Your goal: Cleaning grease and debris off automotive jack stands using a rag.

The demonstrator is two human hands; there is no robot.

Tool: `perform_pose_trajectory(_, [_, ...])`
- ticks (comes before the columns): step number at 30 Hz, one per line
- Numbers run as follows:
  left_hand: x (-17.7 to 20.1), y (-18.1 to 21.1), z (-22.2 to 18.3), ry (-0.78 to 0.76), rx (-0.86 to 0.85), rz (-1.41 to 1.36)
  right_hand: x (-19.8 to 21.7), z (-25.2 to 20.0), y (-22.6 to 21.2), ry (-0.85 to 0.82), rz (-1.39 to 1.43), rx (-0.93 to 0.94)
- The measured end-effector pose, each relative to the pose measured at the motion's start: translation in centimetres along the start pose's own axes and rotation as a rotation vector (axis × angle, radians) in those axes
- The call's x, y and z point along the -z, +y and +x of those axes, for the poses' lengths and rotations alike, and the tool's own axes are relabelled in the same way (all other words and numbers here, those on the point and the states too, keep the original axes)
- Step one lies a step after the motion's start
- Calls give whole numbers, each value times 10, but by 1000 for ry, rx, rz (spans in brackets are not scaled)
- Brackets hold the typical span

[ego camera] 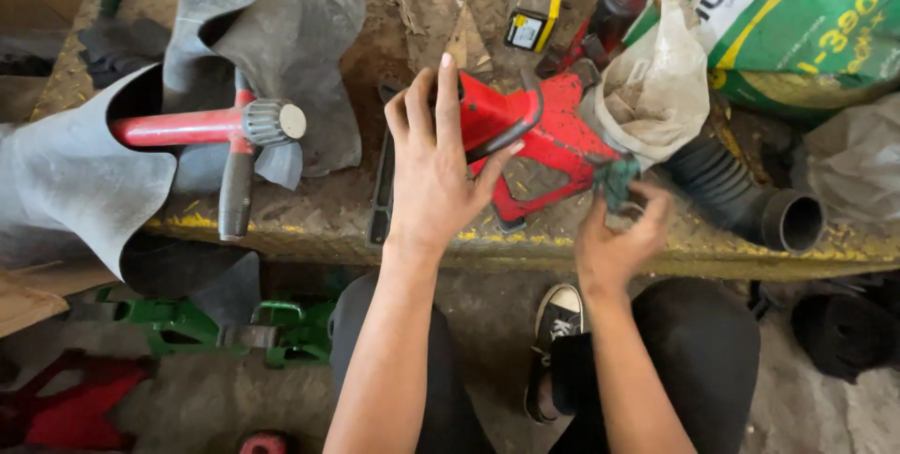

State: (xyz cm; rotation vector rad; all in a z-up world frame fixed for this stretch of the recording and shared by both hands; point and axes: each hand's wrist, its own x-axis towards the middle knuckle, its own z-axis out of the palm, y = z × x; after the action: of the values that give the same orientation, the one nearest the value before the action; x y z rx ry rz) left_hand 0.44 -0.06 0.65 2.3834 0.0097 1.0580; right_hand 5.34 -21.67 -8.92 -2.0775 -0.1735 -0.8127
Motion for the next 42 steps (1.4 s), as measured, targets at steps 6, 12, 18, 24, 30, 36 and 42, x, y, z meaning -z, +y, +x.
perform_pose_trajectory(6, [-4, 2, -1, 10, -18, 18, -39, -10, -55, -183, 148, 249])
perform_pose_trajectory(12, [-3, -2, -3, 15, 14, 33, -21, 16, -30, -150, 217, 186])
perform_pose_trajectory(18, [-11, 3, 6, -4, -35, -7, -14, 29, 8, 151, 109, 58])
perform_pose_trajectory(24, [-7, 5, 2, 14, -12, 17, -3, 17, 6, 97, -51, 106])
perform_pose_trajectory(30, [-10, 8, 1, 5, -22, 17, -33, -3, -68, -115, 232, 207])
perform_pose_trajectory(36, [-2, 1, 1, 57, -4, 25, -50, 8, -83, -157, 316, 255])
perform_pose_trajectory(42, [-3, 2, 1, -3, 16, -50, -45, 14, -84, -10, 177, 278])
